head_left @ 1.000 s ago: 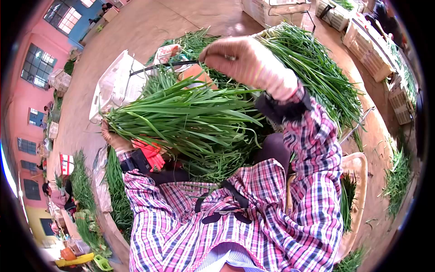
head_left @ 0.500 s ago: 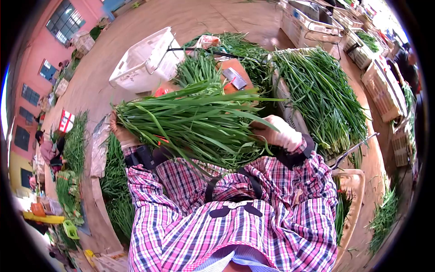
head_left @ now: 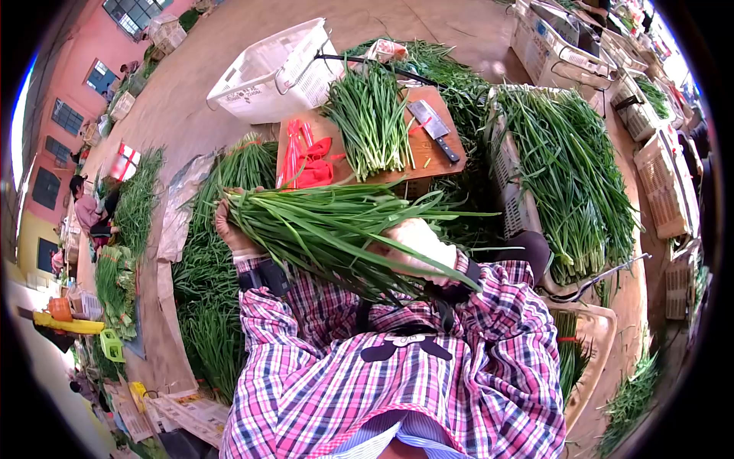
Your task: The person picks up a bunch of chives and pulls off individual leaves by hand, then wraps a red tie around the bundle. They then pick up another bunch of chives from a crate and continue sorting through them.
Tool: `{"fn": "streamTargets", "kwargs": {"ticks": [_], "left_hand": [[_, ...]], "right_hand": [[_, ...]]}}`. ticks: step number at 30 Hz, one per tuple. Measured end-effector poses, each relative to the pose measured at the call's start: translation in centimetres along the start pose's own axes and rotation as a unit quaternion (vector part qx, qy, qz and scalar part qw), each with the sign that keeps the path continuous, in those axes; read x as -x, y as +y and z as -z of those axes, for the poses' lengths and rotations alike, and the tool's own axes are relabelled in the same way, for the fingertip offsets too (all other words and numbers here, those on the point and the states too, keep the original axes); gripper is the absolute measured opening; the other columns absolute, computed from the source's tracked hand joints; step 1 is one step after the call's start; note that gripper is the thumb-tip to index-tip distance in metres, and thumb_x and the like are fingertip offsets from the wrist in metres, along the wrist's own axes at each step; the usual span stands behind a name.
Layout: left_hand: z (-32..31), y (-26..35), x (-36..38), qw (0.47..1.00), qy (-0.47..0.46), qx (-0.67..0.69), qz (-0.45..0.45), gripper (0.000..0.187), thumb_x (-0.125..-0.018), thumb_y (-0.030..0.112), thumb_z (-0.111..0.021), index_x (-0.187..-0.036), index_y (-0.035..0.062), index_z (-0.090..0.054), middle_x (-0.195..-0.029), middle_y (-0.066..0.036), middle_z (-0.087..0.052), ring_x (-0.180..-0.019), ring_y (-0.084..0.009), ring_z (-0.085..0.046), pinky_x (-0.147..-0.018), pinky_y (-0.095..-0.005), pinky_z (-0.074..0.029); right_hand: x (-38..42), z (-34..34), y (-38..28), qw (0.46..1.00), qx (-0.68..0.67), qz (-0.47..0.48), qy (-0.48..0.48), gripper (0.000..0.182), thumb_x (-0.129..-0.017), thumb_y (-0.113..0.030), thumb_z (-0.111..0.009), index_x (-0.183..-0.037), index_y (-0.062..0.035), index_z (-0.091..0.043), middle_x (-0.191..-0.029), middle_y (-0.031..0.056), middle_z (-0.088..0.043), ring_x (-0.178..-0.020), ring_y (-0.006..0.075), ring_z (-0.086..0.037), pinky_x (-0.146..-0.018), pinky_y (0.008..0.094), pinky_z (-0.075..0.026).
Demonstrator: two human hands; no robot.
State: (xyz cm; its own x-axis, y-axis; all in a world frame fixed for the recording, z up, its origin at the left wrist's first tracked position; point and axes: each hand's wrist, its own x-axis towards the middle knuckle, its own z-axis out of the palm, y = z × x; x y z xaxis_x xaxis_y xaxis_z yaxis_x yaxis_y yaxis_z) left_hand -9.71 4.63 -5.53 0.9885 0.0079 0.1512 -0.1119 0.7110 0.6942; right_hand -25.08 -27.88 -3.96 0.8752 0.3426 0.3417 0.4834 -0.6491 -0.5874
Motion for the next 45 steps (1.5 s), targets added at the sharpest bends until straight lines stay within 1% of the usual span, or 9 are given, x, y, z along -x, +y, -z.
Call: {"fn": "streamTargets", "kwargs": {"ticks": [15, 18, 22, 24, 28, 30, 33, 41, 45], "left_hand": [[9.7, 9.7, 0.2, 0.947, 0.287, -0.084, -0.116, 0.048, -0.087, 0.040, -0.058, -0.120, 0.0052, -0.062, -0.119, -0.011, -0.064, -0.107, -0.0289, -0.061, -0.093, -0.0444, -0.048], [11.7, 10.8, 0.3, 0.956, 0.259, -0.069, -0.117, 0.046, -0.089, 0.042, -0.055, -0.121, 0.0080, -0.062, -0.122, -0.011, -0.062, -0.109, -0.0284, -0.060, -0.094, -0.0452, -0.048], [13.7, 11.6, 0.3, 0.952, 0.281, -0.072, -0.096, 0.049, -0.092, 0.045, -0.050, -0.125, 0.0105, -0.060, -0.124, -0.010, -0.062, -0.113, -0.0294, -0.058, -0.096, -0.0465, -0.048], [13.8, 11.6, 0.3, 0.948, 0.284, -0.087, -0.113, 0.049, -0.090, 0.046, -0.051, -0.123, 0.0111, -0.060, -0.123, -0.009, -0.062, -0.112, -0.0289, -0.059, -0.094, -0.0467, -0.048], [12.9, 11.0, 0.8, 0.935, 0.325, -0.104, -0.095, 0.047, -0.088, 0.048, -0.052, -0.121, 0.0146, -0.061, -0.123, -0.006, -0.062, -0.109, -0.0271, -0.059, -0.091, -0.0480, -0.048], [11.3, 10.1, 0.1, 0.931, 0.349, -0.084, -0.071, 0.047, -0.088, 0.049, -0.051, -0.121, 0.0164, -0.061, -0.123, -0.005, -0.061, -0.109, -0.0274, -0.058, -0.089, -0.0493, -0.048], [10.3, 9.2, -0.7, 0.928, 0.356, -0.097, -0.056, 0.048, -0.089, 0.049, -0.048, -0.122, 0.0173, -0.060, -0.123, -0.005, -0.061, -0.109, -0.0289, -0.058, -0.085, -0.0506, -0.047], [8.2, 6.6, -2.9, 0.948, 0.305, -0.066, -0.053, 0.045, -0.088, 0.049, -0.047, -0.117, 0.0172, -0.063, -0.118, -0.007, -0.064, -0.106, -0.0300, -0.061, -0.085, -0.0534, -0.050], [7.1, 3.5, -4.6, 0.976, 0.213, -0.016, -0.051, 0.050, -0.087, 0.049, -0.046, -0.125, 0.0179, -0.059, -0.131, -0.010, -0.057, -0.119, -0.0328, -0.053, -0.098, -0.0539, -0.043]], "right_hand": [[10.9, 19.5, 6.0, 0.900, -0.092, -0.365, 0.220, 0.017, -0.091, -0.010, -0.064, -0.105, -0.0033, -0.071, -0.090, 0.0068, -0.071, -0.068, 0.0107, -0.061, -0.057, 0.0229, -0.047], [4.2, 24.3, 12.9, 0.929, 0.145, -0.268, 0.211, 0.024, -0.093, -0.014, -0.058, -0.111, -0.0009, -0.067, -0.094, 0.0106, -0.069, -0.085, 0.0137, -0.062, -0.073, 0.0283, -0.049], [-11.8, 35.1, 20.9, 0.734, 0.581, -0.164, 0.310, 0.060, -0.094, -0.036, -0.054, -0.146, -0.0171, -0.032, -0.110, 0.0134, -0.067, -0.089, 0.0238, -0.067, -0.076, 0.0334, -0.054], [-15.2, 32.3, 8.6, 0.817, 0.374, -0.172, 0.404, 0.059, -0.089, -0.048, -0.062, -0.139, -0.0185, -0.047, -0.122, 0.0178, -0.063, -0.109, 0.0374, -0.061, -0.097, 0.0523, -0.047], [-10.1, 24.6, 1.3, 0.950, -0.006, -0.242, 0.199, 0.042, -0.089, -0.039, -0.060, -0.122, -0.0132, -0.060, -0.108, 0.0123, -0.067, -0.088, 0.0296, -0.068, -0.073, 0.0358, -0.056], [-6.6, 19.4, 3.2, 0.996, 0.035, 0.007, 0.078, 0.026, -0.087, -0.023, -0.066, -0.108, -0.0083, -0.068, -0.097, 0.0109, -0.070, -0.084, 0.0238, -0.070, -0.071, 0.0329, -0.057], [-2.7, 11.8, 2.3, 0.964, -0.170, -0.025, -0.205, 0.031, -0.087, -0.020, -0.067, -0.115, -0.0063, -0.066, -0.098, 0.0143, -0.070, -0.083, 0.0251, -0.068, -0.079, 0.0345, -0.054], [2.3, 1.1, 1.3, 0.844, -0.449, -0.202, -0.212, 0.040, -0.092, -0.023, -0.064, -0.126, -0.0034, -0.060, -0.107, 0.0065, -0.069, -0.102, 0.0120, -0.060, -0.094, 0.0287, -0.046], [2.3, -6.3, -1.2, 0.873, -0.429, -0.119, -0.199, 0.081, -0.086, -0.030, -0.072, -0.148, -0.0041, -0.028, -0.139, 0.0202, -0.049, -0.128, 0.0275, -0.048, -0.108, 0.0388, -0.039]]}}
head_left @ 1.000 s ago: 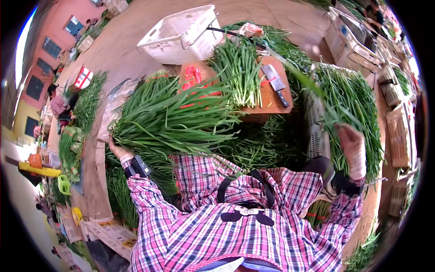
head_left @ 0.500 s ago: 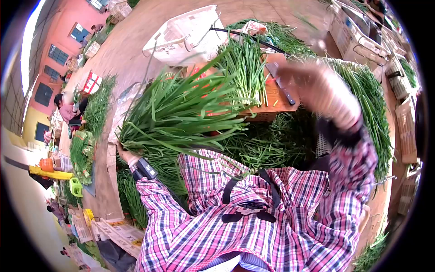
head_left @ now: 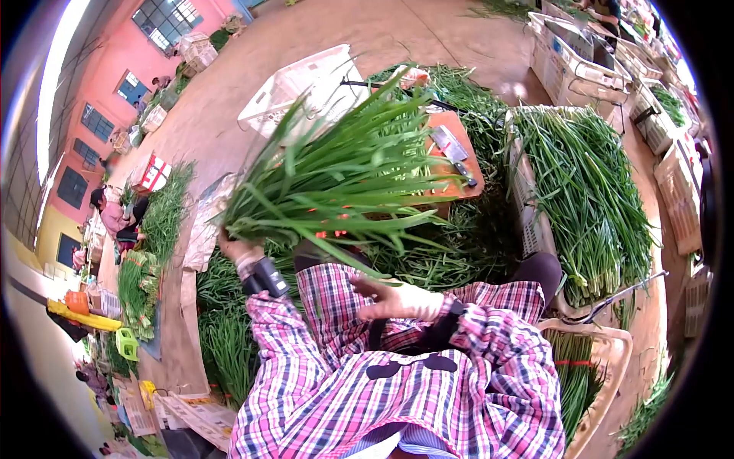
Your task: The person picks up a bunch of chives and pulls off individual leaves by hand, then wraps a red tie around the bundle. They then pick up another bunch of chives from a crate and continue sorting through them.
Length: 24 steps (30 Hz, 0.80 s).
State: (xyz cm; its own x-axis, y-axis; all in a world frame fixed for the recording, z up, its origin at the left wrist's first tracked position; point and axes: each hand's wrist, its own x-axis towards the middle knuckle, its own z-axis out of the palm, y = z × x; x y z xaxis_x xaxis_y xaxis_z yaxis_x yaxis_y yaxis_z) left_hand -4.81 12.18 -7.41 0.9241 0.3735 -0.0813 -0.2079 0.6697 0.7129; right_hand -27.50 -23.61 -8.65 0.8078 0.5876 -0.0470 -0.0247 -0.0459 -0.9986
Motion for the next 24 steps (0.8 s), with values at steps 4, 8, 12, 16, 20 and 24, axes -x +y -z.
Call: {"fn": "streamTargets", "kwargs": {"ticks": [4, 8, 12, 16, 20, 24], "left_hand": [[-11.2, -3.2, 8.7, 0.995, -0.058, 0.080, -0.008, 0.046, -0.083, 0.041, -0.057, -0.113, 0.0077, -0.063, -0.115, -0.012, -0.064, -0.103, -0.0290, -0.061, -0.092, -0.0497, -0.049], [-16.1, -6.5, 14.3, 0.992, -0.100, 0.081, -0.013, 0.038, -0.084, 0.037, -0.061, -0.106, 0.0070, -0.065, -0.102, -0.009, -0.067, -0.094, -0.0249, -0.063, -0.088, -0.0432, -0.050], [-16.7, -8.9, 18.9, 0.983, -0.161, 0.066, 0.052, 0.032, -0.087, 0.033, -0.061, -0.104, 0.0069, -0.064, -0.099, -0.005, -0.067, -0.092, -0.0204, -0.063, -0.088, -0.0391, -0.049], [-15.3, -12.1, 22.6, 0.977, -0.168, 0.072, 0.113, 0.029, -0.089, 0.028, -0.060, -0.107, 0.0051, -0.063, -0.102, -0.006, -0.066, -0.096, -0.0209, -0.062, -0.091, -0.0397, -0.048], [-12.6, -14.5, 25.0, 0.957, -0.142, 0.065, 0.245, 0.033, -0.086, 0.025, -0.065, -0.111, 0.0032, -0.062, -0.107, -0.010, -0.066, -0.103, -0.0246, -0.061, -0.096, -0.0416, -0.047], [-9.6, -15.9, 25.9, 0.911, -0.251, 0.140, 0.296, 0.044, -0.082, 0.021, -0.070, -0.122, 0.0072, -0.057, -0.121, -0.011, -0.062, -0.111, -0.0290, -0.059, -0.105, -0.0501, -0.041]], "right_hand": [[-4.4, -1.9, -4.2, 0.961, -0.219, 0.149, 0.077, 0.091, -0.086, -0.054, -0.063, -0.150, -0.0036, -0.021, -0.148, 0.0191, -0.036, -0.138, 0.0295, -0.034, -0.115, 0.0411, -0.027], [-7.5, -0.8, -5.6, 0.788, -0.572, 0.222, 0.054, 0.095, -0.079, -0.073, -0.054, -0.147, -0.0113, -0.029, -0.149, 0.0104, -0.036, -0.135, 0.0284, -0.036, -0.113, 0.0449, -0.030], [-6.8, 3.4, -3.0, 0.677, -0.654, 0.296, 0.163, 0.087, -0.077, -0.072, -0.059, -0.140, -0.0141, -0.041, -0.141, 0.0087, -0.045, -0.129, 0.0306, -0.043, -0.108, 0.0568, -0.034], [-4.7, 6.7, 1.1, 0.604, -0.653, 0.348, 0.297, 0.078, -0.078, -0.069, -0.061, -0.132, -0.0132, -0.053, -0.132, 0.0082, -0.055, -0.122, 0.0297, -0.050, -0.107, 0.0509, -0.035], [-2.2, 9.4, 6.2, 0.620, -0.590, 0.399, 0.330, 0.072, -0.084, -0.066, -0.056, -0.129, -0.0107, -0.055, -0.130, 0.0112, -0.057, -0.117, 0.0322, -0.053, -0.106, 0.0529, -0.037], [0.7, 9.8, 8.2, 0.627, -0.571, 0.383, 0.366, 0.061, -0.088, -0.059, -0.054, -0.122, -0.0089, -0.058, -0.120, 0.0143, -0.062, -0.109, 0.0309, -0.058, -0.102, 0.0511, -0.042]]}}
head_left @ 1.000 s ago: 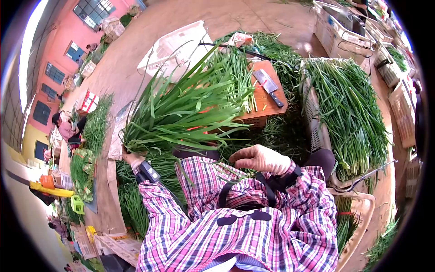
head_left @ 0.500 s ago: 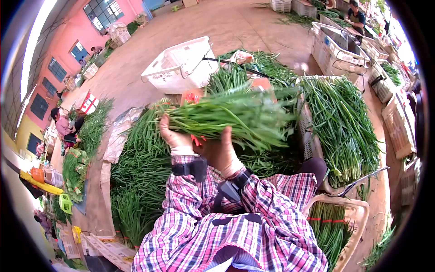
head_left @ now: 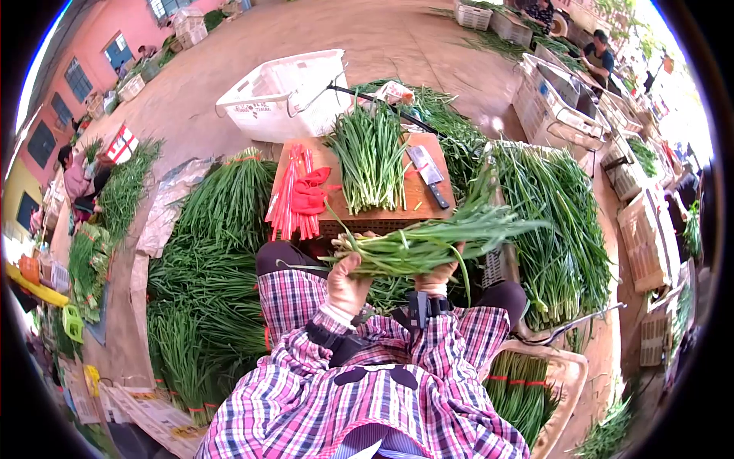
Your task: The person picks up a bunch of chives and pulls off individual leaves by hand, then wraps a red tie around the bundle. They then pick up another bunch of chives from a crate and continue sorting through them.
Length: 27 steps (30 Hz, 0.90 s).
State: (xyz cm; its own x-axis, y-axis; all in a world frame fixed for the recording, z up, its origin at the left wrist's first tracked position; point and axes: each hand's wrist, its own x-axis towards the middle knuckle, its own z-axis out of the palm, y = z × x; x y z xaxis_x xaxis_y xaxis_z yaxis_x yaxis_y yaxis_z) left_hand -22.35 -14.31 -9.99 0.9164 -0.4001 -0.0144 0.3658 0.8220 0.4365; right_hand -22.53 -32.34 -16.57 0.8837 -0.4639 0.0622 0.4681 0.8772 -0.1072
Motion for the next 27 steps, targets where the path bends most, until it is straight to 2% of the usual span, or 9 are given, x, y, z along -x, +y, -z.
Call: {"fn": "streamTargets", "kwargs": {"ticks": [4, 6, 8, 11, 13, 16, 22, 26, 27], "left_hand": [[1.8, 4.4, -0.3, 0.986, 0.026, -0.064, 0.149, 0.062, -0.076, 0.039, -0.073, -0.124, 0.0030, -0.056, -0.126, -0.017, -0.058, -0.120, -0.0345, -0.052, -0.104, -0.0546, -0.042], [5.3, 6.5, -2.8, 0.973, -0.134, -0.027, 0.185, 0.057, -0.086, 0.034, -0.063, -0.131, 0.0012, -0.051, -0.130, -0.019, -0.055, -0.119, -0.0339, -0.053, -0.107, -0.0506, -0.036], [9.1, 9.6, -6.3, 0.951, -0.122, -0.142, 0.245, 0.066, -0.092, 0.034, -0.058, -0.145, 0.0019, -0.035, -0.144, -0.021, -0.043, -0.131, -0.0366, -0.044, -0.108, -0.0522, -0.036], [6.5, 9.5, -11.4, 0.866, -0.183, -0.332, 0.327, 0.073, -0.095, 0.038, -0.055, -0.151, 0.0043, -0.022, -0.152, -0.015, -0.034, -0.138, -0.0288, -0.036, -0.112, -0.0447, -0.030], [2.0, 7.6, -12.7, 0.759, -0.265, -0.452, 0.387, 0.077, -0.096, 0.044, -0.052, -0.153, 0.0066, -0.017, -0.154, -0.013, -0.030, -0.142, -0.0224, -0.027, -0.115, -0.0388, -0.022], [-3.2, 4.7, -13.4, 0.671, -0.388, -0.510, 0.374, 0.084, -0.093, 0.050, -0.054, -0.153, 0.0061, -0.015, -0.154, -0.014, -0.028, -0.142, -0.0228, -0.025, -0.115, -0.0380, -0.021], [-6.1, 1.6, -13.7, 0.618, -0.451, -0.583, 0.271, 0.100, -0.086, 0.062, -0.058, -0.153, 0.0050, -0.011, -0.155, -0.015, -0.026, -0.143, -0.0236, -0.022, -0.116, -0.0364, -0.018], [-8.1, 0.3, -14.4, 0.548, -0.364, -0.732, 0.178, 0.106, -0.081, 0.051, -0.071, -0.150, 0.0002, -0.009, -0.141, -0.022, -0.044, -0.130, -0.0294, -0.044, -0.108, -0.0357, -0.035], [-7.3, -0.7, -15.2, 0.601, -0.363, -0.703, 0.112, 0.108, -0.077, 0.041, -0.077, -0.150, 0.0004, -0.009, -0.135, -0.023, -0.050, -0.122, -0.0303, -0.051, -0.104, -0.0357, -0.040]], "right_hand": [[0.2, 2.8, -2.0, 0.985, 0.137, 0.062, 0.080, 0.051, -0.094, -0.052, -0.048, -0.122, -0.0106, -0.059, -0.121, 0.0090, -0.061, -0.107, 0.0302, -0.058, -0.100, 0.0501, -0.045], [0.3, 4.6, -3.4, 0.998, 0.047, -0.004, 0.041, 0.051, -0.095, -0.052, -0.047, -0.123, -0.0111, -0.058, -0.122, 0.0094, -0.061, -0.108, 0.0302, -0.058, -0.099, 0.0497, -0.046], [1.1, 3.3, -3.5, 0.999, 0.025, -0.012, 0.040, 0.051, -0.095, -0.050, -0.047, -0.125, -0.0099, -0.057, -0.122, 0.0112, -0.061, -0.107, 0.0306, -0.059, -0.098, 0.0508, -0.046], [0.9, 5.0, -4.0, 0.996, 0.054, -0.008, 0.066, 0.045, -0.096, -0.043, -0.051, -0.124, -0.0086, -0.057, -0.120, 0.0101, -0.062, -0.105, 0.0291, -0.060, -0.096, 0.0479, -0.048], [1.1, 2.2, -3.7, 0.993, 0.094, -0.015, 0.064, 0.043, -0.095, -0.042, -0.054, -0.122, -0.0087, -0.058, -0.117, 0.0093, -0.063, -0.104, 0.0278, -0.061, -0.094, 0.0447, -0.049], [1.7, -3.3, -2.8, 0.965, 0.172, -0.023, 0.195, 0.047, -0.093, -0.044, -0.058, -0.123, -0.0081, -0.058, -0.117, 0.0061, -0.064, -0.106, 0.0235, -0.060, -0.095, 0.0404, -0.048], [-1.1, -2.6, -3.7, 0.930, 0.327, 0.028, 0.164, 0.043, -0.086, -0.019, -0.070, -0.123, -0.0009, -0.057, -0.115, 0.0060, -0.062, -0.096, 0.0176, -0.061, -0.084, 0.0317, -0.051], [-4.6, -7.5, -3.4, 0.899, 0.410, 0.101, 0.115, 0.044, -0.084, -0.011, -0.070, -0.124, 0.0002, -0.056, -0.118, 0.0074, -0.061, -0.097, 0.0169, -0.060, -0.080, 0.0304, -0.051], [-6.1, -7.0, -3.7, 0.893, 0.426, 0.111, 0.092, 0.041, -0.084, -0.012, -0.070, -0.121, -0.0002, -0.057, -0.116, 0.0073, -0.061, -0.095, 0.0167, -0.060, -0.079, 0.0305, -0.051]]}}
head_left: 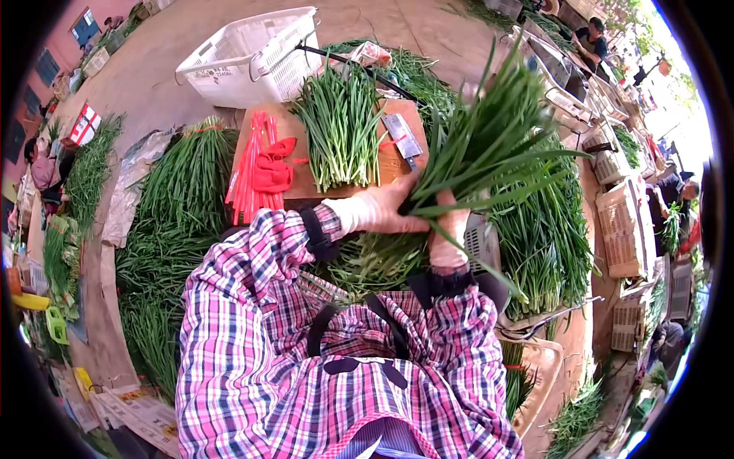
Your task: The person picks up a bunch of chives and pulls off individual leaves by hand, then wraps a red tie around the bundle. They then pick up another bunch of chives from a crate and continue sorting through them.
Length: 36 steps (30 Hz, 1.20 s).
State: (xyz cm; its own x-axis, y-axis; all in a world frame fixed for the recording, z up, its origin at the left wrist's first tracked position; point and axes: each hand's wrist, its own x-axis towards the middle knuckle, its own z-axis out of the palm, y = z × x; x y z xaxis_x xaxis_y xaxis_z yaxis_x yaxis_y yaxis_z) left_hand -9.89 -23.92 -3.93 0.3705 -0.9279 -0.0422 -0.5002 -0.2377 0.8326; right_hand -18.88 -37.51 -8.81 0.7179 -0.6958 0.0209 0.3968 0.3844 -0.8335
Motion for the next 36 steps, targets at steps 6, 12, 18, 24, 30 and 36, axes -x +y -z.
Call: {"fn": "streamTargets", "kwargs": {"ticks": [6, 12, 18, 24, 30, 36], "left_hand": [[3.9, 0.8, -3.8, 0.983, 0.126, 0.080, -0.110, 0.098, -0.073, 0.012, -0.077, -0.149, 0.0004, -0.016, -0.135, -0.016, -0.050, -0.123, -0.0190, -0.048, -0.104, -0.0316, -0.039], [5.8, -2.8, -7.8, 0.949, 0.187, 0.214, -0.135, 0.088, -0.070, 0.008, -0.078, -0.144, 0.0054, -0.029, -0.118, -0.012, -0.061, -0.109, -0.0155, -0.056, -0.096, -0.0314, -0.045], [3.6, -13.7, -10.6, 0.947, 0.121, 0.296, -0.018, 0.057, -0.078, 0.011, -0.076, -0.129, 0.0067, -0.053, -0.124, -0.006, -0.060, -0.112, -0.0166, -0.053, -0.101, -0.0336, -0.042], [5.2, -10.4, -11.1, 0.982, 0.123, 0.138, -0.043, 0.059, -0.076, 0.023, -0.077, -0.128, 0.0072, -0.055, -0.131, -0.006, -0.057, -0.121, -0.0231, -0.049, -0.110, -0.0370, -0.033], [6.2, -4.8, -9.4, 0.903, 0.174, -0.390, -0.052, 0.070, -0.075, 0.043, -0.058, -0.134, 0.0068, -0.044, -0.141, -0.019, -0.038, -0.131, -0.0357, -0.031, -0.111, -0.0452, -0.024], [8.1, -0.2, -4.8, 0.956, 0.115, -0.255, -0.092, 0.105, -0.072, 0.052, -0.073, -0.148, -0.0006, -0.023, -0.153, -0.024, -0.021, -0.143, -0.0377, -0.018, -0.117, -0.0406, -0.018]], "right_hand": [[-6.7, -3.0, -1.8, 0.979, 0.116, 0.146, -0.080, 0.026, -0.082, -0.007, -0.072, -0.106, -0.0006, -0.065, -0.102, 0.0034, -0.067, -0.088, 0.0126, -0.061, -0.079, 0.0279, -0.050], [-9.7, -6.4, -2.5, 0.976, 0.034, 0.139, -0.162, 0.031, -0.080, -0.005, -0.076, -0.108, -0.0031, -0.065, -0.103, 0.0020, -0.067, -0.091, 0.0120, -0.062, -0.081, 0.0274, -0.051], [-11.4, -3.2, 1.2, 0.977, 0.114, -0.060, -0.168, 0.046, -0.075, -0.005, -0.080, -0.116, -0.0053, -0.058, -0.105, 0.0077, -0.067, -0.090, 0.0193, -0.064, -0.080, 0.0314, -0.054], [-11.9, -3.5, 2.4, 0.968, 0.132, -0.003, -0.215, 0.049, -0.068, -0.001, -0.080, -0.113, -0.0013, -0.061, -0.102, 0.0062, -0.068, -0.091, 0.0173, -0.063, -0.081, 0.0319, -0.053], [-10.5, -4.6, 0.2, 0.975, 0.076, -0.007, -0.211, 0.057, -0.068, -0.002, -0.079, -0.120, -0.0020, -0.056, -0.108, 0.0054, -0.064, -0.095, 0.0162, -0.060, -0.084, 0.0325, -0.051], [-8.2, -4.5, -2.6, 0.958, 0.120, -0.015, -0.261, 0.068, -0.066, -0.003, -0.079, -0.128, -0.0031, -0.052, -0.120, 0.0047, -0.060, -0.110, 0.0163, -0.054, -0.095, 0.0325, -0.045]]}}
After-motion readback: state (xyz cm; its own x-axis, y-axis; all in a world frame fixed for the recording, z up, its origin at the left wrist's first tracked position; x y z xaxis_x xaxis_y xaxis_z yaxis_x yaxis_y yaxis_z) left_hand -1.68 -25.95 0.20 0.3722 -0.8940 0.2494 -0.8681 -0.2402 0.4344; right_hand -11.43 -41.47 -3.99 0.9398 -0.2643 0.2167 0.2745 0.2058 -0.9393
